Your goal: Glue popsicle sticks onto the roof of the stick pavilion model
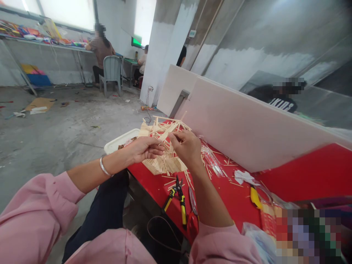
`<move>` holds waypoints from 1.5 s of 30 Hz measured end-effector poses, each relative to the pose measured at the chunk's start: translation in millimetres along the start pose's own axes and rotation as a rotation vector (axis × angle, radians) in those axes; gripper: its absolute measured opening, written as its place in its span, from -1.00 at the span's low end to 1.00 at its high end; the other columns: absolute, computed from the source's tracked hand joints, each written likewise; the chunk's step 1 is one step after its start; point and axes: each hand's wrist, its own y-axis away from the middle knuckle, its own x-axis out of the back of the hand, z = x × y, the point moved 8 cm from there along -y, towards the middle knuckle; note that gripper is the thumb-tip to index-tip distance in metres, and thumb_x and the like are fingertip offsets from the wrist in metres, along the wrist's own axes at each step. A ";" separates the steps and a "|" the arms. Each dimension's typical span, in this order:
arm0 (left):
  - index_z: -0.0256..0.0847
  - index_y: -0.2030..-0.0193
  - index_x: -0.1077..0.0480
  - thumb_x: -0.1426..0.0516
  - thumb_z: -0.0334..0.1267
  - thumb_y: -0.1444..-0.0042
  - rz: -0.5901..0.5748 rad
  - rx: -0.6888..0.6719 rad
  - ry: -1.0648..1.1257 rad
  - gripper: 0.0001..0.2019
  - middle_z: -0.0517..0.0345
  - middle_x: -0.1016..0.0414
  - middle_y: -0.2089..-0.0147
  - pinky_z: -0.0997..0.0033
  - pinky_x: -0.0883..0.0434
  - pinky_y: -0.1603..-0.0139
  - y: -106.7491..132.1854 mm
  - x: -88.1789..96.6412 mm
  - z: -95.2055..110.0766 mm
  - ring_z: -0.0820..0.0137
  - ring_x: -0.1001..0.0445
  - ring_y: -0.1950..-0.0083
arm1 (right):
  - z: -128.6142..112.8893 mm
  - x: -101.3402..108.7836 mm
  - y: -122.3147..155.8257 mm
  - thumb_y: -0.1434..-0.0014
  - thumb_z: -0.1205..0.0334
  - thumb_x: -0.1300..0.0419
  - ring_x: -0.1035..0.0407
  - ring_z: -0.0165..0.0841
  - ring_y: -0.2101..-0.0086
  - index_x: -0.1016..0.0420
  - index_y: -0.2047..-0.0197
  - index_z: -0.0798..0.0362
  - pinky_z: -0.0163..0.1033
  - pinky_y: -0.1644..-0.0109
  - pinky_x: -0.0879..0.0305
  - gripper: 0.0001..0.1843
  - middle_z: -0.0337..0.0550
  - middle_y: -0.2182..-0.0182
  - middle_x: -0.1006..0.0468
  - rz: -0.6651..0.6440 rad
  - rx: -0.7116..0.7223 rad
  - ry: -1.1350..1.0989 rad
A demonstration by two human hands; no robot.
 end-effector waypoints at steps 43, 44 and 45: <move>-0.30 0.15 -0.50 -0.33 -0.44 0.06 -0.111 -0.013 -0.172 -0.72 0.11 -0.60 0.41 0.67 -0.36 0.66 18.9 6.8 -7.6 0.51 -0.52 0.55 | 39.5 47.6 30.1 -0.03 0.05 -0.22 -0.22 -0.49 0.59 -0.50 0.44 0.06 -0.33 0.53 -0.11 -0.77 -0.25 0.59 -0.42 0.126 -0.460 -0.647; -0.30 0.16 -0.50 -0.33 -0.43 0.06 -0.100 -0.030 -0.188 -0.72 0.14 -0.58 0.45 0.67 -0.36 0.66 25.7 10.9 -9.1 0.52 -0.50 0.57 | 49.7 59.8 39.2 -0.05 0.05 -0.21 -0.23 -0.49 0.60 -0.48 0.43 0.05 -0.34 0.55 -0.08 -0.76 -0.25 0.59 -0.43 0.136 -0.477 -0.661; -0.29 0.18 -0.50 -0.33 -0.41 0.06 -0.100 -0.055 -0.202 -0.75 0.18 -0.55 0.48 0.67 -0.34 0.69 32.7 13.6 -11.0 0.52 -0.48 0.59 | 62.4 69.6 49.6 -0.08 0.03 -0.19 -0.24 -0.48 0.60 -0.47 0.40 0.05 -0.35 0.57 -0.07 -0.75 -0.24 0.58 -0.44 0.130 -0.502 -0.635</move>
